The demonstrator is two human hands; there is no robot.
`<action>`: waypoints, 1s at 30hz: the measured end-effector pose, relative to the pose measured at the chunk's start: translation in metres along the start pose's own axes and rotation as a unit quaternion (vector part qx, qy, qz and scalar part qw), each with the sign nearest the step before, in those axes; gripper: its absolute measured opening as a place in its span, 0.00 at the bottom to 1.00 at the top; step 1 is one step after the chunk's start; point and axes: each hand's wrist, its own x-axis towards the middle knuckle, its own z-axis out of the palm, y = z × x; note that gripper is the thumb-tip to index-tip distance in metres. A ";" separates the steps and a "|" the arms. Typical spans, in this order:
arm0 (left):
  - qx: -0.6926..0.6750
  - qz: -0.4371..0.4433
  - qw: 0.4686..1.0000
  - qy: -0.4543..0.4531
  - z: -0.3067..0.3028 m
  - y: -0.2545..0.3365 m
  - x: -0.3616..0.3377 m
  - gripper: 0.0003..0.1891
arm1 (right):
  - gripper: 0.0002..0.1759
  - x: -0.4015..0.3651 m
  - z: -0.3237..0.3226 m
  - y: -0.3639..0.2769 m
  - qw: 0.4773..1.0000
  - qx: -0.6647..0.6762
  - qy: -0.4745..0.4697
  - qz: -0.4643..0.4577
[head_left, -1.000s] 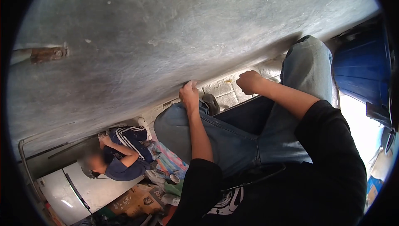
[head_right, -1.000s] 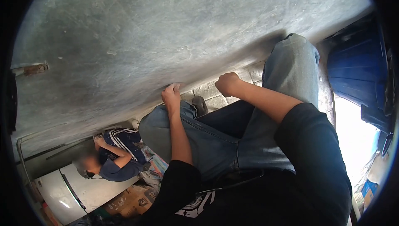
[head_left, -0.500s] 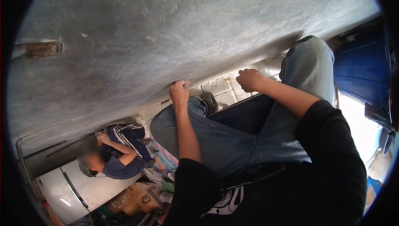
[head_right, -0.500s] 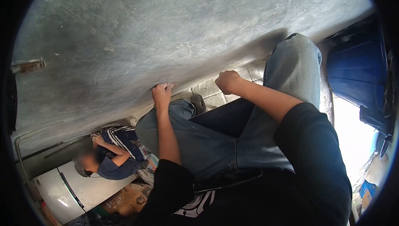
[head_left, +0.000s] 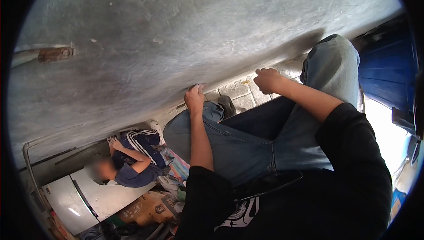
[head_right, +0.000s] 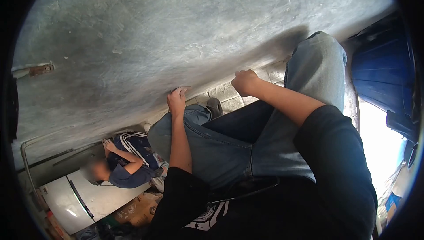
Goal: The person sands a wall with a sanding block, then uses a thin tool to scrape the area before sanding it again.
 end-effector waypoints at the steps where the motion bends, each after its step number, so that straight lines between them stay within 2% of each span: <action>1: 0.000 -0.003 1.000 0.002 0.005 -0.007 -0.002 0.05 | 0.14 0.001 -0.001 0.000 1.000 -0.002 0.006 0.000; 3: 0.059 -0.068 0.995 -0.052 0.020 -0.023 -0.002 0.05 | 0.13 0.001 0.004 0.000 1.000 0.001 0.013 -0.005; 4: 0.058 -0.065 0.995 -0.050 0.017 -0.018 0.000 0.05 | 0.13 -0.001 0.003 0.000 1.000 0.007 0.018 -0.007; 6: 0.007 0.023 1.000 -0.014 0.015 -0.006 -0.001 0.05 | 0.13 -0.002 0.002 0.002 1.000 0.000 0.010 0.001; 9: -0.038 0.049 0.998 0.027 0.002 0.015 -0.001 0.05 | 0.13 0.002 0.003 0.000 1.000 -0.005 0.002 0.002; 15: -0.013 0.038 0.999 0.006 0.035 -0.012 -0.006 0.06 | 0.14 0.001 0.000 -0.001 1.000 -0.003 0.007 0.001; 18: -0.034 0.047 0.997 0.052 0.012 0.013 -0.007 0.06 | 0.13 -0.005 -0.004 0.001 1.000 0.002 -0.004 0.015; 21: -0.025 0.028 0.996 0.086 0.012 0.017 -0.011 0.07 | 0.12 -0.004 -0.004 0.000 1.000 0.004 0.026 0.002; 22: -0.023 0.024 0.996 0.088 0.016 0.013 -0.015 0.07 | 0.12 -0.002 0.000 -0.002 1.000 0.002 0.026 -0.003; 24: -0.004 0.011 0.999 0.035 0.032 0.001 -0.012 0.06 | 0.12 0.002 0.003 -0.002 0.999 0.013 0.034 -0.014; 25: 0.000 0.015 0.999 0.032 0.029 0.005 -0.009 0.06 | 0.12 0.000 -0.001 -0.003 1.000 0.019 0.012 -0.006; 29: -0.001 0.018 0.999 0.042 0.016 0.016 -0.010 0.09 | 0.13 -0.008 -0.004 0.001 1.000 0.007 0.004 0.022; 30: -0.029 0.024 0.996 0.083 0.014 0.018 -0.009 0.08 | 0.13 -0.006 -0.003 0.002 1.000 0.009 0.002 0.024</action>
